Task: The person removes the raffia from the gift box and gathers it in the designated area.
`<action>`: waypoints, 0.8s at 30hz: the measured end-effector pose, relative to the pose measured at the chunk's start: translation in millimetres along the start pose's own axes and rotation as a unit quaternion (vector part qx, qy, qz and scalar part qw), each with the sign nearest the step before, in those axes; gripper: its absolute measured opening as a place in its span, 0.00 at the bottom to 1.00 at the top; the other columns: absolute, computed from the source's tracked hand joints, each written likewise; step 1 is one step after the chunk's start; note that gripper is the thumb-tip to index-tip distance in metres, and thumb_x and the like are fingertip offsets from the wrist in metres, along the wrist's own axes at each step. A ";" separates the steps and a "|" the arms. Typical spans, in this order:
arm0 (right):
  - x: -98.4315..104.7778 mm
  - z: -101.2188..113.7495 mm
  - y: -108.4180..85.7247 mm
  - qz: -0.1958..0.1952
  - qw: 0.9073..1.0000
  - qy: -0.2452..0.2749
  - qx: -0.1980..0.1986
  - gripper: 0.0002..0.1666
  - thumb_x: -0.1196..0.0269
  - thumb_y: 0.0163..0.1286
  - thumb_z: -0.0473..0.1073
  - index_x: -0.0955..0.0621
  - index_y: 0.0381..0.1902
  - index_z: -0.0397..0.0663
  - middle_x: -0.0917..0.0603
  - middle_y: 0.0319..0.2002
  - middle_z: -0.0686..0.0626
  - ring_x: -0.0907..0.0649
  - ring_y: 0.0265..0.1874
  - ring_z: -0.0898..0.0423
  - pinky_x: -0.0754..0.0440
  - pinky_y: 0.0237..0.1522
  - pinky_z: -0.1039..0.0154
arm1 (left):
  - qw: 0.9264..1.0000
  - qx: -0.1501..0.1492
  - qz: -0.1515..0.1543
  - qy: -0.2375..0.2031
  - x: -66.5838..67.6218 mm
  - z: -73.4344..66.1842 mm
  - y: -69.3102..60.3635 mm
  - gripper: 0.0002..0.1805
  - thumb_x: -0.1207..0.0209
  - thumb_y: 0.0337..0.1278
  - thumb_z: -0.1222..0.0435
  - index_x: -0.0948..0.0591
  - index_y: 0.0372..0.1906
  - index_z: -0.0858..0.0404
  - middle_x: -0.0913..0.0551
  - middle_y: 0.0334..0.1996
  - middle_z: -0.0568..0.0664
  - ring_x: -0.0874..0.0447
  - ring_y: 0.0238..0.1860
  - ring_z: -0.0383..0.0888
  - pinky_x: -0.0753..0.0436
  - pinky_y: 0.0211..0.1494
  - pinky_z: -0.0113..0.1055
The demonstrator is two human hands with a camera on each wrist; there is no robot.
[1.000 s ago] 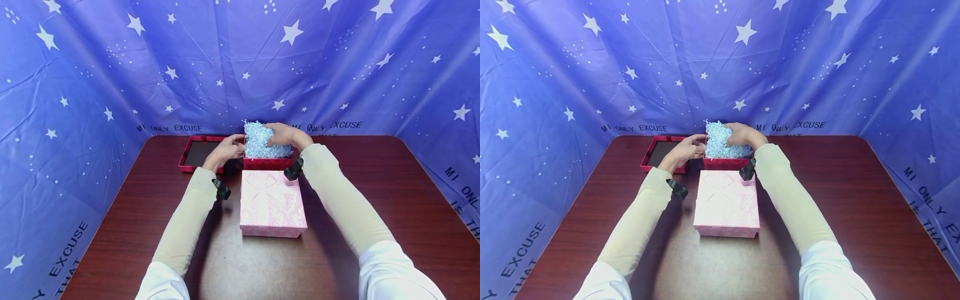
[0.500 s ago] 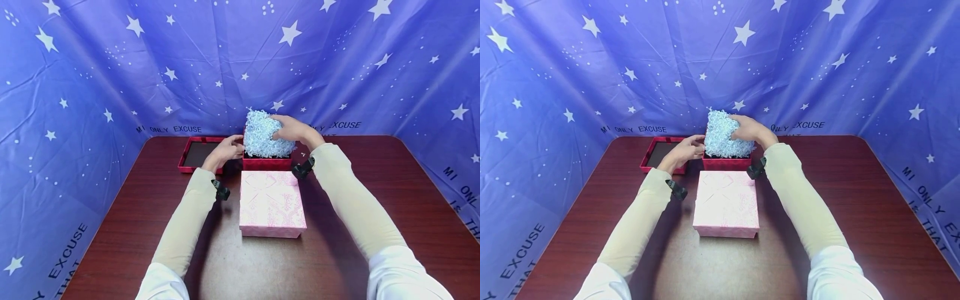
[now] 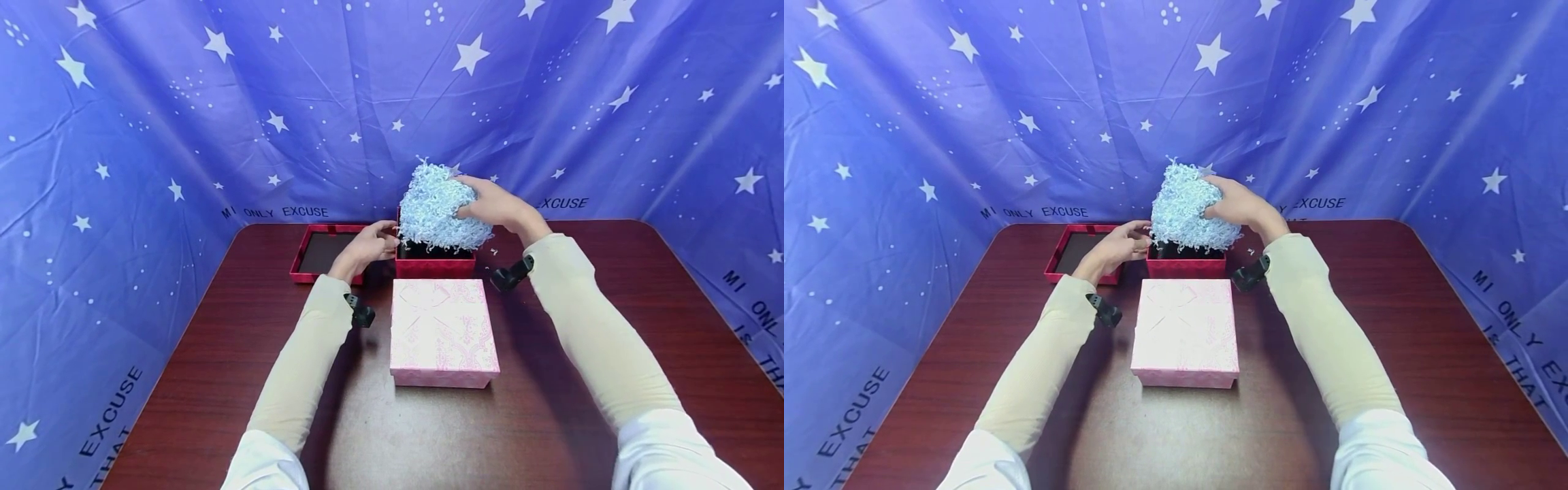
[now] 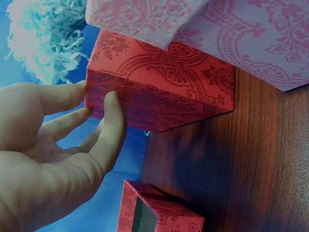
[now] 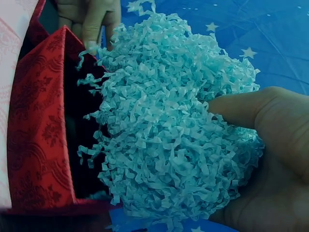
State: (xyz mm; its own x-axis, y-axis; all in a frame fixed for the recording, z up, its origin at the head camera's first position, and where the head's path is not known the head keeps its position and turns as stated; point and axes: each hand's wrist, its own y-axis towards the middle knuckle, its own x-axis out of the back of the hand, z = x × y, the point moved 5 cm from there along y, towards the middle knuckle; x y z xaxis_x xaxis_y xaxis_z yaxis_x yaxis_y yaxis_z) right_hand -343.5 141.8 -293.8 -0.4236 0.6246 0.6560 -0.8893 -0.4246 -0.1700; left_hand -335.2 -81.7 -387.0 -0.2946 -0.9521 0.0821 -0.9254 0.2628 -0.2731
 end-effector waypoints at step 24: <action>36.9 -46.8 -36.0 -0.076 0.990 0.117 0.011 0.47 0.43 0.65 0.33 0.50 0.76 0.54 0.51 0.76 0.46 0.49 0.74 0.45 0.48 0.73 0.41 | 1.000 0.002 -0.003 0.012 -0.2 -0.3 -1.5 0.32 0.50 0.63 0.78 0.40 0.71 0.61 0.31 0.42 0.55 0.30 0.64 0.60 0.23 0.63 0.45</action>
State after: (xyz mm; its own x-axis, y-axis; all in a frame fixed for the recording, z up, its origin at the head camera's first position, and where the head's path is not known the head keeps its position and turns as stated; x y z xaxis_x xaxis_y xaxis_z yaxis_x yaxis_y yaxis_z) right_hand -335.2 210.7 -297.8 -0.3162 0.8155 0.4848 -0.9427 -0.3272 -0.0644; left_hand -333.8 -81.9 -386.3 -0.2951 -0.9495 0.1068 -0.9260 0.2566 -0.2770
